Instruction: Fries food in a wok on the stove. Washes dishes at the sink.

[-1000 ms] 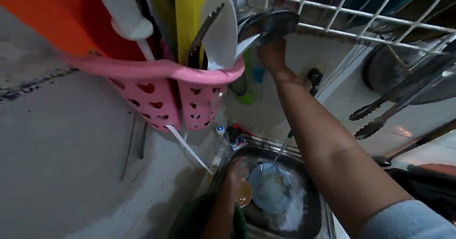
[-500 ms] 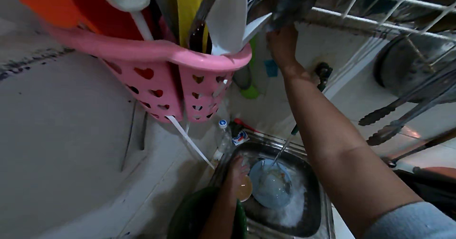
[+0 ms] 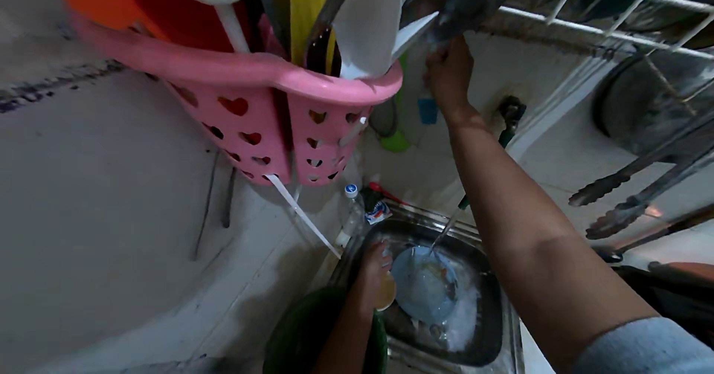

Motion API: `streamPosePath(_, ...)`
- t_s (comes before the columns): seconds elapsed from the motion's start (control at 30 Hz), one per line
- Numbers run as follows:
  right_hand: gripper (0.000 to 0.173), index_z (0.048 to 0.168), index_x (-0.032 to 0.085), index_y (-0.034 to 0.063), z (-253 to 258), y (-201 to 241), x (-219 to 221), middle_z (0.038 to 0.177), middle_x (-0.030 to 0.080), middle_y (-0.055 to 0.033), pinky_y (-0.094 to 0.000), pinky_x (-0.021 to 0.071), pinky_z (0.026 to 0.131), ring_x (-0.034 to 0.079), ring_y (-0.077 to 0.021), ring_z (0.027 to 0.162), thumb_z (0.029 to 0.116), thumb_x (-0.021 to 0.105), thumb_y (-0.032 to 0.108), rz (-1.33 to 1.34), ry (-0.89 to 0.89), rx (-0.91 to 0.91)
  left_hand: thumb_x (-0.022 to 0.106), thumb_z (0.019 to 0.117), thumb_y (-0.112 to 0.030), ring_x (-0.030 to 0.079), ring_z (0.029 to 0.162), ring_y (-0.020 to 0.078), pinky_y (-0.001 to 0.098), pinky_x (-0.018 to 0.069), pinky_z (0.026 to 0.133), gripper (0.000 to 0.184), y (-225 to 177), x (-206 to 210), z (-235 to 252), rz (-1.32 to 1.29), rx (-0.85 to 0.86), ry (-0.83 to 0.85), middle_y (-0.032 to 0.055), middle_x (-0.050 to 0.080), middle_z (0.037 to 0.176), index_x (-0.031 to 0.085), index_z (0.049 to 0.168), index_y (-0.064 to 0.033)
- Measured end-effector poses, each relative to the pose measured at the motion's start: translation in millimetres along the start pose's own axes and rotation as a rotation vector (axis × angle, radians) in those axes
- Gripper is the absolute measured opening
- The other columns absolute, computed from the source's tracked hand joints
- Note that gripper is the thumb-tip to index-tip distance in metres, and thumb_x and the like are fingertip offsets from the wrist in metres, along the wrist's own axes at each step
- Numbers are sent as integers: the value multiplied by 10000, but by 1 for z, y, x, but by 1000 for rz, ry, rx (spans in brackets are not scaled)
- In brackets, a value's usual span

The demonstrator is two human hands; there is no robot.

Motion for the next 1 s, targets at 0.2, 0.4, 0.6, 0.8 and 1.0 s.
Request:
streamPosePath(0.2,292,1223,647,-53,-70,-19,-17,1111,692,-196,-376,539,940,677,-261,1039,993,589,116,-169,-80,-60,420,1109,-251,543,1287,370,486,498,1002,473,5,-11,-4,69,25,25,235,431,1524,380,1531,-42)
streamPosePath(0.4,266,1181,704,-9,-277,-169,29,1052,722,-164,-430,583,846,702,-232,904,1041,585,182,93,460,272,419,1109,-252,544,1303,352,479,498,1014,468,2,-19,-1,95,20,15,200,430,1540,372,1545,-89)
streamPosePath(0.6,344,1299,608,-46,-328,-236,62,1159,659,-224,-439,568,852,669,-272,939,1090,517,213,254,556,913,433,1100,-263,600,1207,322,447,534,942,456,8,-23,6,107,41,12,184,476,1498,408,1527,-105)
streamPosePath(0.8,317,1254,682,-5,-238,-217,121,1235,683,-227,-552,520,994,669,-358,1122,1077,520,201,30,583,438,393,1117,-200,636,1139,289,406,548,920,413,0,-13,-20,152,80,37,210,512,1441,416,1500,-48)
streamPosePath(1.0,527,1459,540,74,-189,-207,179,1410,576,-263,-661,426,1073,548,-475,1303,946,649,22,-510,608,6,433,1098,-192,622,1152,209,352,530,916,401,5,-27,-58,203,85,117,134,556,1424,459,1480,-74)
Point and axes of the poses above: each hand's wrist, its own z-axis towards the middle knuckle, its own x-axis out of the palm, y = z × x, the point moved 2 cm from there along z, towards the middle knuckle
